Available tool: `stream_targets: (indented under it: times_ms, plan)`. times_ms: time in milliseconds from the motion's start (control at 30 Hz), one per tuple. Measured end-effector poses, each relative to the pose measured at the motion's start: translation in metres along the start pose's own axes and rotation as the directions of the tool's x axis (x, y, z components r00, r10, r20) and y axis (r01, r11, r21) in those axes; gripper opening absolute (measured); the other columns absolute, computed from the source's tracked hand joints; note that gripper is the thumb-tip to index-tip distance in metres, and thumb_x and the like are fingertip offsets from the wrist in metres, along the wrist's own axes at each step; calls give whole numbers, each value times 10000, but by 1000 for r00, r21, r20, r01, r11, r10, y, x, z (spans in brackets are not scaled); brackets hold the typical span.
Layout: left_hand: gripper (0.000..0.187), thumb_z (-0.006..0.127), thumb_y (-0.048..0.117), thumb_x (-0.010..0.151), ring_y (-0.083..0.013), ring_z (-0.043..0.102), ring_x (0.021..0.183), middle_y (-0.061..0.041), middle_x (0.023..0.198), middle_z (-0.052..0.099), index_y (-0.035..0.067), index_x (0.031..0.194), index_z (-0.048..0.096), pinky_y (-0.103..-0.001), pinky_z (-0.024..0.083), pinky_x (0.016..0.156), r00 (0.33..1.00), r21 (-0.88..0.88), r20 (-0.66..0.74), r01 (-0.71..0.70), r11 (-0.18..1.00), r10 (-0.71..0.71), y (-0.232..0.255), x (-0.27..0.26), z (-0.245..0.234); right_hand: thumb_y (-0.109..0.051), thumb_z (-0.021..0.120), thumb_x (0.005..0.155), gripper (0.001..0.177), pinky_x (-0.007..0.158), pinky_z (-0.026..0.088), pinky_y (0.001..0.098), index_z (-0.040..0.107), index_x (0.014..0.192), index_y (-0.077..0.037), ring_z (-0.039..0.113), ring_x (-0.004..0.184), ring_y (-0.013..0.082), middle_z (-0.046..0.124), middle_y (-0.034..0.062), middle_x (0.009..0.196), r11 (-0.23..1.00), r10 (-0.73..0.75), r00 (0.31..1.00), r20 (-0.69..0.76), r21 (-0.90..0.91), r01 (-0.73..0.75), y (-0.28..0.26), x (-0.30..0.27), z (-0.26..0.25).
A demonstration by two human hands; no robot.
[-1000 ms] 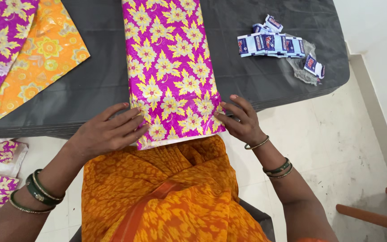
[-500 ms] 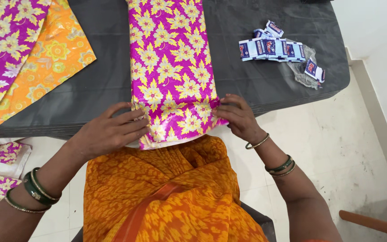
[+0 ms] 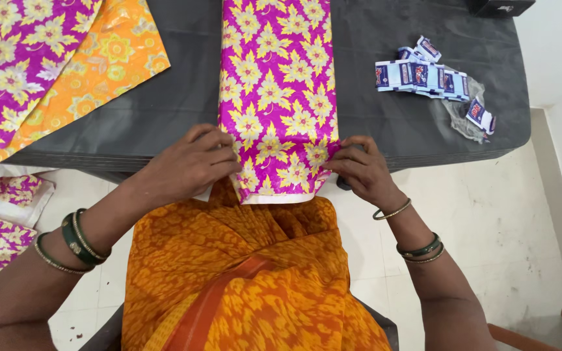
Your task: The person wraps a rectangular sweets box with floral wrapping paper. They place the box on the paper, fold the paper around it, smooth the edges, and secure the folds with adhesive tape. The wrapped box is left on the table.
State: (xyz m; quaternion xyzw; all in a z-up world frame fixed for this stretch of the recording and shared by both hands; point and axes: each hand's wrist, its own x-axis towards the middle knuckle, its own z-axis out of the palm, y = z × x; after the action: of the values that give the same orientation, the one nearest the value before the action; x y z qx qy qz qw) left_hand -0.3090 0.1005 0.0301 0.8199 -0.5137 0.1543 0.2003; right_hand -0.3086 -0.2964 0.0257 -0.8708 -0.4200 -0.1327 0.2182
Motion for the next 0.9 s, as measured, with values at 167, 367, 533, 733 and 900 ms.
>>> stream_targets:
  times_ms: [167,367,533,733,900]
  plan:
    - [196,682,129,848,-246,555,1216,-8,1058,646,118,1043,675,-503,343,1164,996,5,-81,24,1000,-24,1,8,3,-36,750,856,228,1040,450,420,749,1053,-150,528,1236,305,699,-4,1106,1000,29,1000,3,12,-29,-6,2,1]
    - [214,660,89,840,-198,570,1188,-12,1008,639,127,1051,660,-554,294,1214,999,147,-27,-22,989,26,3,8,7,6,738,812,248,1065,448,416,734,1002,-153,538,1277,303,733,-11,1194,993,-6,1000,-20,-114,3,-13,-3,5]
    - [192,623,154,890,-213,573,1148,-17,986,638,113,1077,644,-546,342,1167,998,190,43,36,981,-45,10,20,13,-45,770,809,297,946,498,391,720,1087,-139,611,1119,272,736,1,1105,989,15,1000,-22,-149,-18,-15,0,13]
    - [331,597,168,891,-204,577,1129,-29,1014,651,54,1199,639,-512,392,1114,997,349,-61,63,935,-44,19,22,22,-147,833,929,254,804,514,385,672,1115,-85,618,1012,259,687,15,1003,978,47,986,-162,-193,-79,-19,14,29]
    - [229,593,182,906,-207,583,1141,-37,1013,651,74,1104,635,-501,417,1083,994,408,-106,53,911,-10,17,22,31,-132,839,879,183,795,520,368,693,988,-126,632,1018,241,707,-2,974,923,-72,990,-124,-384,19,-27,17,29]
